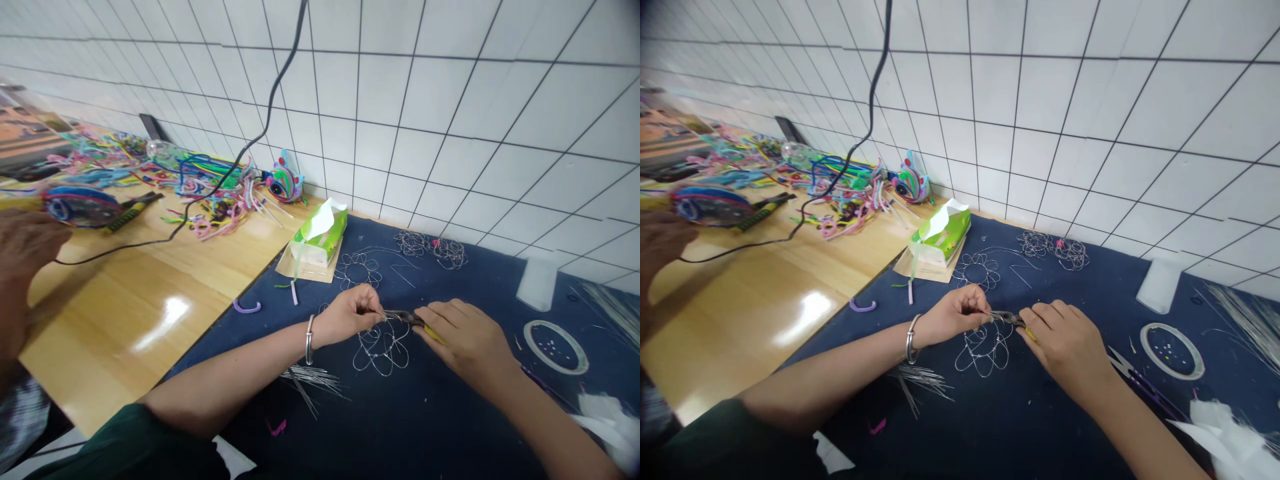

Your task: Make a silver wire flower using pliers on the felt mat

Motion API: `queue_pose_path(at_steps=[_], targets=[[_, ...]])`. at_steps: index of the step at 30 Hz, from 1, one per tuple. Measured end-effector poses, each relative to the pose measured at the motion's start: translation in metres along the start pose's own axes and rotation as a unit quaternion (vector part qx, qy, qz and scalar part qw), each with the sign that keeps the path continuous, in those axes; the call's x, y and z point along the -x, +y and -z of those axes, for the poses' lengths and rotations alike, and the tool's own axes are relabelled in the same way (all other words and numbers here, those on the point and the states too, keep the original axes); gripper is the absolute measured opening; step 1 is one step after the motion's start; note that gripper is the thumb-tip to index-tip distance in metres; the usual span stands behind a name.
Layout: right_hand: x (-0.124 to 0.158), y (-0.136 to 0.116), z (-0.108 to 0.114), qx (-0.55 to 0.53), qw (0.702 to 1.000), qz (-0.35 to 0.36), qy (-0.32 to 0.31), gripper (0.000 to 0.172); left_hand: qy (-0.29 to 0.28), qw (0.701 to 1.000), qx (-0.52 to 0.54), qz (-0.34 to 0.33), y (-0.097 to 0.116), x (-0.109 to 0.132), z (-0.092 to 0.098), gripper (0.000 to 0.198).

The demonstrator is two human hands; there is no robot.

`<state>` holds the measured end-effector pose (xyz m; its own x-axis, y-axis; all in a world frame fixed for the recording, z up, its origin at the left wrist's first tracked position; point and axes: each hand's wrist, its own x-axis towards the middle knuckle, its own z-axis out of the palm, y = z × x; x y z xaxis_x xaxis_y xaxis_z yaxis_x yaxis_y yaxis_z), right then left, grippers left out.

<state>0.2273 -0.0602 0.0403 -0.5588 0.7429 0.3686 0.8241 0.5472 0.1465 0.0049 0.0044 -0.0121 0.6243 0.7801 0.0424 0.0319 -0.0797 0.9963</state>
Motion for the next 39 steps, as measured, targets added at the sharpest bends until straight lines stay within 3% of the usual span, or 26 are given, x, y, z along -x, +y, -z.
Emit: queue_pose_path(at_steps=[16, 27, 39], targets=[[0.000, 0.001, -0.008, -0.077, 0.997, -0.028, -0.014, 0.020, -0.050, 0.995, 0.083, 0.014, 0.002, 0.000, 0.001, 0.021], [-0.001, 0.019, -0.010, -0.138, 0.988, 0.016, -0.068, 0.022, -0.118, 0.984, 0.126, 0.048, 0.004, -0.001, 0.008, 0.027], [0.001, 0.021, -0.018, -0.147, 0.987, 0.042, -0.040, 0.020, -0.128, 0.972, 0.184, 0.078, 0.003, -0.001, 0.012, 0.026]])
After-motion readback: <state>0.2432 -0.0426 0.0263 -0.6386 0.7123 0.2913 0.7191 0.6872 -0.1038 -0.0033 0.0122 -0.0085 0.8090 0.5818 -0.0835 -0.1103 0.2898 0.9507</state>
